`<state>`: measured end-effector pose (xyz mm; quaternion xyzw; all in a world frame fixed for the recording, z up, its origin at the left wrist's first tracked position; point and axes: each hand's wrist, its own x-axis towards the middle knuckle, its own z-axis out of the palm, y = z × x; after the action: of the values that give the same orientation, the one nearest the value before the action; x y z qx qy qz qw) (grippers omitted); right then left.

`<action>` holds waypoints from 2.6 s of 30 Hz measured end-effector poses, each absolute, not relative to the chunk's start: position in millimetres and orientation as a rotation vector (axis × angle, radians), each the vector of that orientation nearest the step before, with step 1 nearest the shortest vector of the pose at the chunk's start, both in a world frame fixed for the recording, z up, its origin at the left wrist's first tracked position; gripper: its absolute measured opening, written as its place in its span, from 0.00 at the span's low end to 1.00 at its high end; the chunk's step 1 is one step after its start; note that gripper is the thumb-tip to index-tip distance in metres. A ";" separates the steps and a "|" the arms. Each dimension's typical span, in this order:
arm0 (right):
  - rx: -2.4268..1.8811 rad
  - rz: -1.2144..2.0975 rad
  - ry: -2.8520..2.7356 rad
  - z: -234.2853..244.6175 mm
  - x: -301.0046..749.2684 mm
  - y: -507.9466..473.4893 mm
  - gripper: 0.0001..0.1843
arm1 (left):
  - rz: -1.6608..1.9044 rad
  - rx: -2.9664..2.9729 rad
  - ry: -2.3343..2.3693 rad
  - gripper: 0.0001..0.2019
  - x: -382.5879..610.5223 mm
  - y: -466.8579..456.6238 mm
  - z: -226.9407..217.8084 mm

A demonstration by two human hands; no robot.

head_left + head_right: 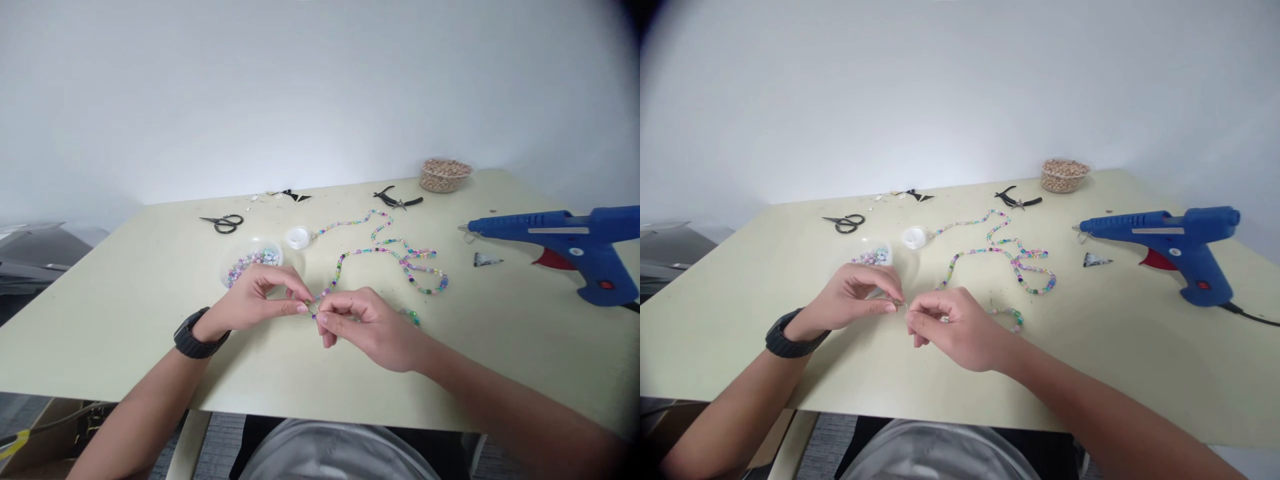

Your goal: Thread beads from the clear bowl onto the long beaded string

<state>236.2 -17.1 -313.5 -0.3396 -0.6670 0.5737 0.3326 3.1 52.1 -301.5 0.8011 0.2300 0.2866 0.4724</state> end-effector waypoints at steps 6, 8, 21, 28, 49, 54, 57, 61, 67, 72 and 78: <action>-0.852 1.513 -1.744 -315.0 235.6 -16.8 0.14 | 0.684 1.947 0.555 0.05 3.1 53.0 -303.8; -0.842 1.520 -1.744 -316.1 235.8 -17.1 0.14 | 0.680 1.946 0.555 0.05 2.6 53.3 -304.6; -0.863 1.505 -1.741 -314.9 236.1 -16.9 0.14 | 0.655 1.947 0.557 0.05 3.8 52.6 -303.3; -0.886 1.489 -1.721 -316.2 236.5 -16.3 0.14 | 0.669 1.929 0.551 0.05 3.3 52.9 -303.7; -0.902 1.511 -1.705 -317.5 238.3 -17.5 0.15 | 0.677 1.915 0.535 0.05 2.3 53.0 -301.2; -0.904 1.515 -1.698 -315.3 237.5 -16.6 0.15 | 0.676 1.924 0.527 0.05 2.6 52.5 -300.7; -0.904 1.520 -1.686 -315.0 237.0 -16.0 0.16 | 0.674 1.928 0.533 0.05 2.7 52.7 -301.2; -0.894 1.515 -1.690 -316.6 237.8 -15.7 0.15 | 0.674 1.934 0.552 0.06 2.5 53.1 -301.4; -0.881 1.516 -1.675 -317.8 238.7 -16.8 0.16 | 0.673 1.929 0.552 0.05 2.5 54.0 -301.3; -0.882 1.502 -1.687 -316.6 238.7 -17.6 0.16 | 0.672 1.922 0.549 0.05 1.9 53.9 -302.0; -0.881 1.506 -1.691 -315.9 238.6 -16.3 0.16 | 0.671 1.922 0.564 0.05 2.9 53.4 -302.4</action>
<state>238.6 -16.3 -315.9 -0.3400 -0.6524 0.5810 0.3482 2.9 53.4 -302.4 0.7921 0.2322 0.2765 0.4921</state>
